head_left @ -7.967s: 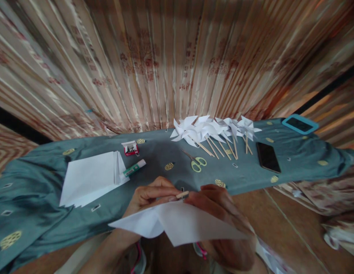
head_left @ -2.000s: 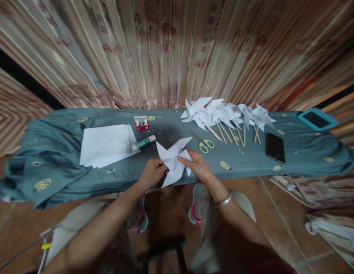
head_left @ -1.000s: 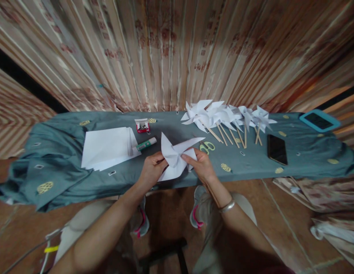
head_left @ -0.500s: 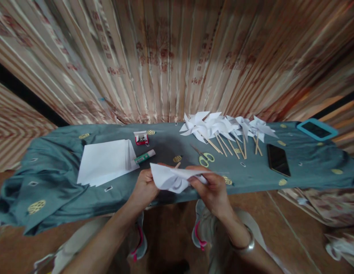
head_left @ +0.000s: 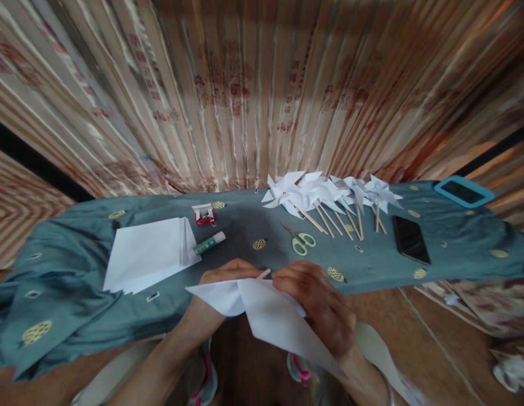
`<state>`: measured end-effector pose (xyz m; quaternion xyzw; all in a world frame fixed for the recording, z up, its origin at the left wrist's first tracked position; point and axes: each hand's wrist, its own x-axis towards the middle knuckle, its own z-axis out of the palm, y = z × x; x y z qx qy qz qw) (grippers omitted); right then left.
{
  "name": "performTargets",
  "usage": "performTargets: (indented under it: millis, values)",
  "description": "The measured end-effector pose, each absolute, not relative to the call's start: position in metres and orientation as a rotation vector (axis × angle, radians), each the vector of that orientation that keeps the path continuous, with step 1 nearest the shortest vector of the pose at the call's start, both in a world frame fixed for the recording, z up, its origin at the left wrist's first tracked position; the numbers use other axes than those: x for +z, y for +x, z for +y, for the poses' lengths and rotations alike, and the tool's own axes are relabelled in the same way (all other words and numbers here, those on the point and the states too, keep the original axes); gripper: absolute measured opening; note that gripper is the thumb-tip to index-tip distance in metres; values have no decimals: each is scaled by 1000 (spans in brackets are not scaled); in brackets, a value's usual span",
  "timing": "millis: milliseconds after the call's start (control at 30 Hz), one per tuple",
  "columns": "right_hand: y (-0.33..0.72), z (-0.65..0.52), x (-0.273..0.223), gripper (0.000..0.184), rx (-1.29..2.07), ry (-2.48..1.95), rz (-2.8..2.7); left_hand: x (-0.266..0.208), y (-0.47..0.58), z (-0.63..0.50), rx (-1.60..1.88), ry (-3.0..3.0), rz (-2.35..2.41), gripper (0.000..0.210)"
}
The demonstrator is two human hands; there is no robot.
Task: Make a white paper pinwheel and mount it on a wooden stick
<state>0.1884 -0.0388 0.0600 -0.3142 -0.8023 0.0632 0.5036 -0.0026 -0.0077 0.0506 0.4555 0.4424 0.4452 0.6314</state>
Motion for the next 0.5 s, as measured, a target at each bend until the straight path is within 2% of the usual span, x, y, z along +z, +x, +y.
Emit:
performTargets:
  millis: [333,500]
  values:
    - [187,-39,61,28,94,-788,-1925,48,-4,-8,984,1154,1046,11]
    - [186,-34,52,21,350,-880,-1781,47,1,-7,1088,896,1178,31]
